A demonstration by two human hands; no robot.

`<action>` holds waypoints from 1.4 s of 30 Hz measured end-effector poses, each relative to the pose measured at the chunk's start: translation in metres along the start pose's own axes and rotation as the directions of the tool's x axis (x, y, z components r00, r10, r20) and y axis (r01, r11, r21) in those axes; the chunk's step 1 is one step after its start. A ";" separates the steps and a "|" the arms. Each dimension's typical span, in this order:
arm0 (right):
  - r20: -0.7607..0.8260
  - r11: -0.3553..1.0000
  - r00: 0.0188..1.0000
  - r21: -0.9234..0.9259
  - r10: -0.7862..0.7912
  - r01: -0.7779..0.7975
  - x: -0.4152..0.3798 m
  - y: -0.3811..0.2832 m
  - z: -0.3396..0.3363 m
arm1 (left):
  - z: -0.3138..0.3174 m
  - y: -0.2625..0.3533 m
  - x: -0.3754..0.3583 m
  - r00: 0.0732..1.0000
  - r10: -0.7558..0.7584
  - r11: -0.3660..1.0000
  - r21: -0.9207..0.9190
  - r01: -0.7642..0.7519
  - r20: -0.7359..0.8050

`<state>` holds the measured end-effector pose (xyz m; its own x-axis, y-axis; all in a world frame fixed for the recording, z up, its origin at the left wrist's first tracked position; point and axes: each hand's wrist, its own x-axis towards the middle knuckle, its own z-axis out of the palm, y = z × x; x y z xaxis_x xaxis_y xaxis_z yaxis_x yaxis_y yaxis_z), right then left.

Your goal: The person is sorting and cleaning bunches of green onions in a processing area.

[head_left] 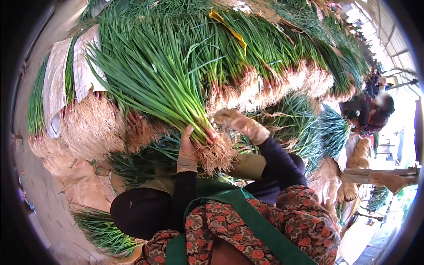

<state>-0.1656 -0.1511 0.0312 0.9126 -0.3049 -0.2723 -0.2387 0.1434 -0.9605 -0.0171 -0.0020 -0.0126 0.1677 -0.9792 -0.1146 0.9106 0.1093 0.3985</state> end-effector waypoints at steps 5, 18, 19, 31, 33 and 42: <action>-0.326 1.000 0.945 -0.006 0.005 -0.007 0.052 0.016 0.024 | 0.012 0.004 -0.001 0.988 0.070 0.997 -0.005 -0.072 -0.134; -0.410 0.409 0.911 -0.839 -0.040 -0.359 0.068 0.005 0.016 | 0.005 -0.003 0.004 0.987 -0.158 0.987 0.006 0.158 -0.043; -0.387 0.354 0.920 -0.870 -0.060 -0.343 0.065 0.008 0.019 | 0.002 -0.002 0.004 0.986 -0.158 0.987 0.021 0.159 -0.061; -0.213 0.348 0.934 -0.885 0.287 -0.309 -0.019 0.080 -0.022 | 0.012 -0.008 0.006 0.992 0.069 0.950 -0.298 -0.098 -0.110; -0.175 0.247 0.907 -0.927 0.384 -0.283 -0.017 0.064 -0.024 | 0.020 -0.005 0.009 0.991 0.108 0.967 -0.222 -0.124 -0.083; -0.585 0.389 0.795 -0.777 -0.159 -0.495 0.076 0.038 -0.055 | -0.023 -0.015 0.012 1.000 0.016 0.987 -0.162 -0.016 -0.001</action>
<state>-0.1236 -0.2204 -0.0287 0.5692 -0.8164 -0.0978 -0.8021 -0.5253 -0.2840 -0.0197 -0.0111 -0.0407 0.1822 -0.9772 -0.1089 0.9570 0.1509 0.2476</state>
